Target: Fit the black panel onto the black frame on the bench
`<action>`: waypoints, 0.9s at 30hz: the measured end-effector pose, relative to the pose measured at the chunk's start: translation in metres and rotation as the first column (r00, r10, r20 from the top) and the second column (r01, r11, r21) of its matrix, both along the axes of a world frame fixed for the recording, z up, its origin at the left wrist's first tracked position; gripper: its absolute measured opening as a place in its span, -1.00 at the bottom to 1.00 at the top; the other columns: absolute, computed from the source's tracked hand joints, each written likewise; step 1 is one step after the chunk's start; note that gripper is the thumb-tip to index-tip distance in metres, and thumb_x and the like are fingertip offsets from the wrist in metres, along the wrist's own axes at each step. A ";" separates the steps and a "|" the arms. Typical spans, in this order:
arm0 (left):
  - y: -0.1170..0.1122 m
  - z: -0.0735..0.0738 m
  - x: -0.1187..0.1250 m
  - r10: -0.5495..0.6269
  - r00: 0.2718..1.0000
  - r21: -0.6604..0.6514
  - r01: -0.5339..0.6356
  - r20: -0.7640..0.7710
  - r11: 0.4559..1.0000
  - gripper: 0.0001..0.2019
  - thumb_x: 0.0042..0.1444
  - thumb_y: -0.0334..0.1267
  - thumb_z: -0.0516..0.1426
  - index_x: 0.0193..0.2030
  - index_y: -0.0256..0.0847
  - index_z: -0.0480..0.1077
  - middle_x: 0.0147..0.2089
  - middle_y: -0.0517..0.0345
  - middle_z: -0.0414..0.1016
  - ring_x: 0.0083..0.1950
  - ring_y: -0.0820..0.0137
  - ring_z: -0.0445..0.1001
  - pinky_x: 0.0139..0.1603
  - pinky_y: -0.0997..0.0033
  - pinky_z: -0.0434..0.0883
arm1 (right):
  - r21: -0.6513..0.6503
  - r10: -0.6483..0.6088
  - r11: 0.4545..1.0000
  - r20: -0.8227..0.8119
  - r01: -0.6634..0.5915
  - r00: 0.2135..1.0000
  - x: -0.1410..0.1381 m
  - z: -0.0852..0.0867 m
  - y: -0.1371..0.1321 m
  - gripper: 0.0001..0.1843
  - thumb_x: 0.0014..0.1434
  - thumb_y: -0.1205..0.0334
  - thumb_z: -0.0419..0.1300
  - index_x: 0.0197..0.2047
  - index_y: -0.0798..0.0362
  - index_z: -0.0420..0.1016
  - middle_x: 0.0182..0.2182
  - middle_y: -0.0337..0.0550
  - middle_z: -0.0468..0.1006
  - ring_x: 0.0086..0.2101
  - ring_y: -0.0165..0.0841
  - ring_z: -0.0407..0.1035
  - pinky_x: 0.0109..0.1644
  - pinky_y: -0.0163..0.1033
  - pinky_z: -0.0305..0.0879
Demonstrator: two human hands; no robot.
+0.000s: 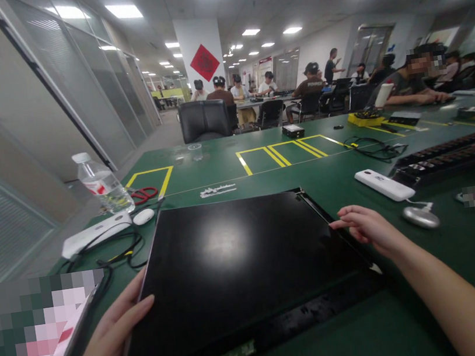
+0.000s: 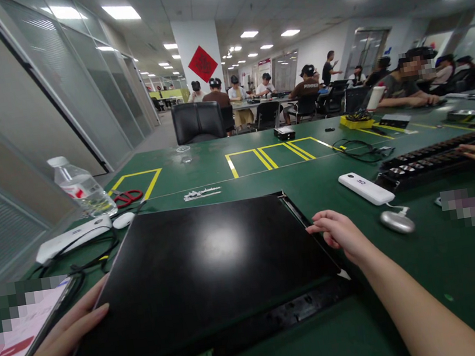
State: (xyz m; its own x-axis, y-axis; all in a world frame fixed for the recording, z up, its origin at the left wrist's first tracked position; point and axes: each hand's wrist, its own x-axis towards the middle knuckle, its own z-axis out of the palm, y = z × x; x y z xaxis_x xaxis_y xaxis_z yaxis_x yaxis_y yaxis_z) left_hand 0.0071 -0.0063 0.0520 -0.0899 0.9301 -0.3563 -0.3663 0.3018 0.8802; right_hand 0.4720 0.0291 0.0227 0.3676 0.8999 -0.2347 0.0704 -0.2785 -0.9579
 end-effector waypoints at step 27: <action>-0.003 0.012 0.015 0.011 0.999 -0.043 -0.010 0.034 0.999 -0.18 -0.25 -0.25 0.43 0.25 0.08 0.36 -0.05 0.17 0.66 0.15 0.00 0.47 0.10 0.17 0.43 | -0.022 -0.022 0.999 0.065 0.024 0.998 0.002 0.002 0.001 -0.85 -0.02 0.22 0.16 -0.34 0.01 0.27 -0.44 0.01 0.66 -0.77 -0.58 0.04 -0.71 -0.44 -0.18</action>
